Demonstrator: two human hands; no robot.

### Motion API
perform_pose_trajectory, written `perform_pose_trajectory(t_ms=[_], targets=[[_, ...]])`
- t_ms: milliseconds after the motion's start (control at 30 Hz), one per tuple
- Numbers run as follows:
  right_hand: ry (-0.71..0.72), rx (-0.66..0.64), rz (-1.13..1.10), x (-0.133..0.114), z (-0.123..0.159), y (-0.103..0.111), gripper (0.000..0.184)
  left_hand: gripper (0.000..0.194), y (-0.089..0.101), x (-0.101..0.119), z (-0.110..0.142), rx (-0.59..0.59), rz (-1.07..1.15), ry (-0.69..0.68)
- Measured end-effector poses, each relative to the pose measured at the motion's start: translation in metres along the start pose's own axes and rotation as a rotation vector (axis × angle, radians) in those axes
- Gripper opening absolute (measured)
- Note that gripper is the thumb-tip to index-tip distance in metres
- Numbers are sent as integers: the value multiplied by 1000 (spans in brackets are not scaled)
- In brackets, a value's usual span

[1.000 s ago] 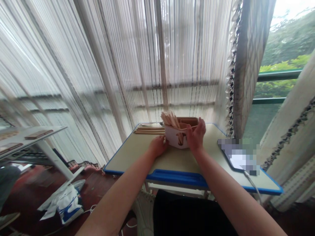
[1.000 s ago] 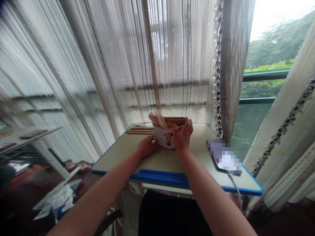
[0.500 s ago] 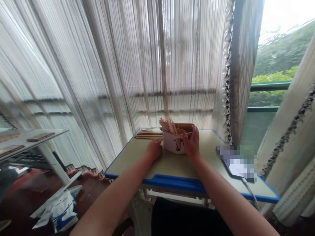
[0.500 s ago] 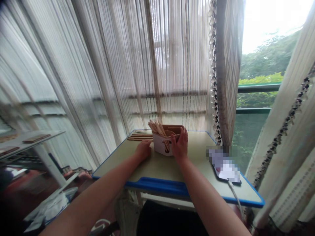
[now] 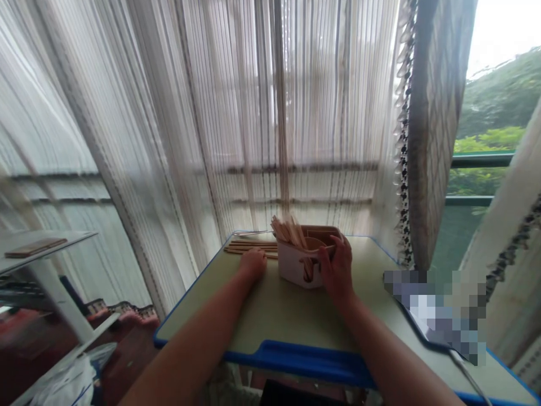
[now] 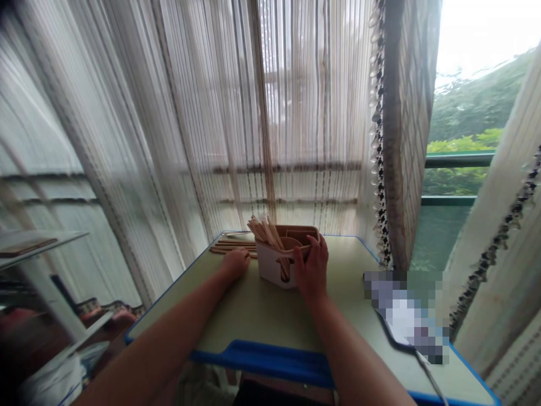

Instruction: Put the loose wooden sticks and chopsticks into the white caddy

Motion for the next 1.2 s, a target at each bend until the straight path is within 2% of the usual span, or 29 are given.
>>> perform_pose_trajectory(t_ms=[100, 233, 433, 567, 733, 900, 1033, 1200], targets=[[-7, -4, 9, 0, 0, 0, 42, 36, 2, -5, 1, 26, 5, 25], [-22, -14, 11, 2, 1, -1, 43, 57, 9, -14, -13, 99, -17, 39], [-25, -1, 24, 3, 1, -3, 41, 73, -14, -28, -49, -80, 16, -29], [-5, 4, 45, 4, 1, -4, 41, 77, -26, -31, -56, -126, 0, -65], [23, 15, 82, 3, 1, -4, 47, 76, -24, -29, -50, -85, -18, -61], [79, -5, 107, 2, 3, -4, 49, 74, -13, -28, -39, -34, -12, -8], [103, -1, 132, 6, 6, -3, 53, 67, -6, -27, -26, -56, -3, 53], [114, 13, 193, 12, 9, -1, 56, 73, -4, -23, 7, -137, 13, 156]])
Point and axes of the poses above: each hand's wrist, its own z-axis away from the middle knuckle, its own y-axis out of the back of the hand, x = y × z, the point moved 6 cm from there along -z, towards the middle knuckle, and after that the axes turned 7 degrees about -x, right-handed, at the moved point
